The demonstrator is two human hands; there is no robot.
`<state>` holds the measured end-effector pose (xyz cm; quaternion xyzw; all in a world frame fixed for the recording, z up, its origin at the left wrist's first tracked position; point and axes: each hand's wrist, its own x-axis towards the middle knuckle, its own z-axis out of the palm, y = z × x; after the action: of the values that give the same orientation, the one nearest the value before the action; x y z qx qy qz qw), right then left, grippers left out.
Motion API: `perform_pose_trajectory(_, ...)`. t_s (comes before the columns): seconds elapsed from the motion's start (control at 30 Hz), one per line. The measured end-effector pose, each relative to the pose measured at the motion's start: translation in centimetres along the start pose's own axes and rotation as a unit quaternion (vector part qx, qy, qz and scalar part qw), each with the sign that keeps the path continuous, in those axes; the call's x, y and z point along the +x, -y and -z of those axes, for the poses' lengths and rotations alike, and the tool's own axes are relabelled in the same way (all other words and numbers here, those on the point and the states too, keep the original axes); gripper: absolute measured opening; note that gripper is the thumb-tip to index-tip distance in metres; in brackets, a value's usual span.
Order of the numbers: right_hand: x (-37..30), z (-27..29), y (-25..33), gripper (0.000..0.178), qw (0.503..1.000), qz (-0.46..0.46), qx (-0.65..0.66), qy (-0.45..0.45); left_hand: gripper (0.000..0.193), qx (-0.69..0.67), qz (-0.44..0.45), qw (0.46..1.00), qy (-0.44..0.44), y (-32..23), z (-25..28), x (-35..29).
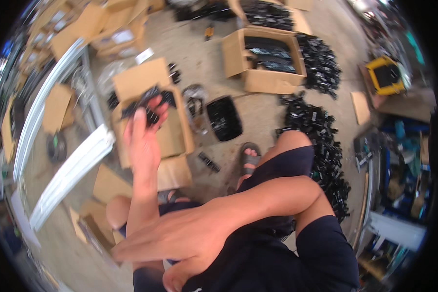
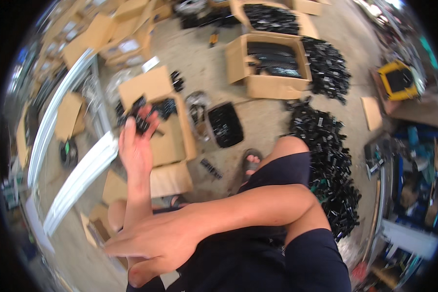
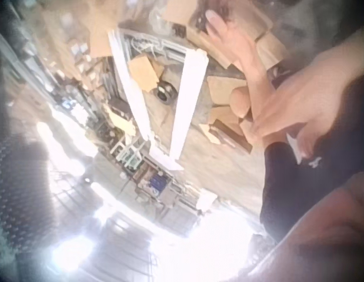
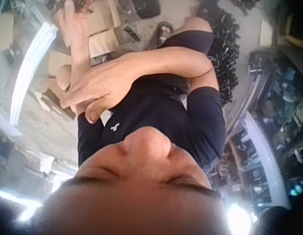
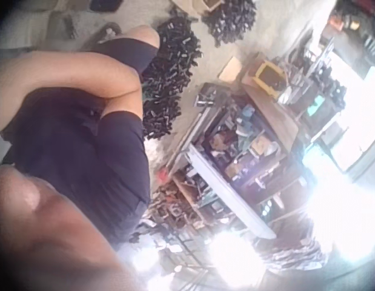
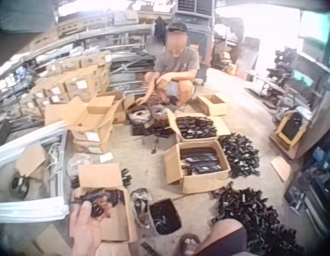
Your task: The person sits on the floor in a warehouse environment and assembles small black plastic components by hand. They pick up individual parts from cardboard boxes, fit them together, and place the assembled units back into the boxes.
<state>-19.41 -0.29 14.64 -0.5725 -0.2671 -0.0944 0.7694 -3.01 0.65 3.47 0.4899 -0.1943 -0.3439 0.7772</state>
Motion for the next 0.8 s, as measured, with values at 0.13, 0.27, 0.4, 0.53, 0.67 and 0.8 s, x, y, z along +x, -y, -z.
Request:
perform_pose_trajectory(0.13, -4.4, -0.2, -5.5, 0.044, 0.938, -0.270, -0.215, 0.030, 0.042, 0.000, -0.072, 0.997, 0.002, -2.5, 1.1, 1.9)
perform_pose_trajectory(0.27, -6.6, -3.3, -11.9, 0.069, 0.912, -0.290, -0.218, -0.189, 0.035, -0.056, -0.107, 0.992, -0.038, -6.0, 3.1, 2.2)
perform_pose_trajectory(0.4, -12.4, -10.0, -17.4, 0.099, 0.920, -0.195, -0.340, 0.004, 0.032, -0.052, -0.131, 0.987, -0.078, -7.9, 3.8, 1.5)
perform_pose_trajectory(0.53, -16.1, -8.5, -16.5, 0.097, 0.882, -0.258, -0.354, 0.175, 0.034, -0.064, -0.095, 0.992, -0.058, -7.5, 5.2, 1.2)
perform_pose_trajectory(0.67, -18.1, -3.1, -14.0, 0.078, 0.823, -0.315, -0.385, 0.274, 0.035, -0.020, -0.067, 0.996, -0.056, -7.5, 4.1, 0.6)
perform_pose_trajectory(0.8, -9.6, 5.0, -9.0, 0.045, 0.729, -0.461, -0.498, 0.084, 0.031, 0.020, -0.045, 0.998, -0.038, -6.9, 4.0, -1.1)
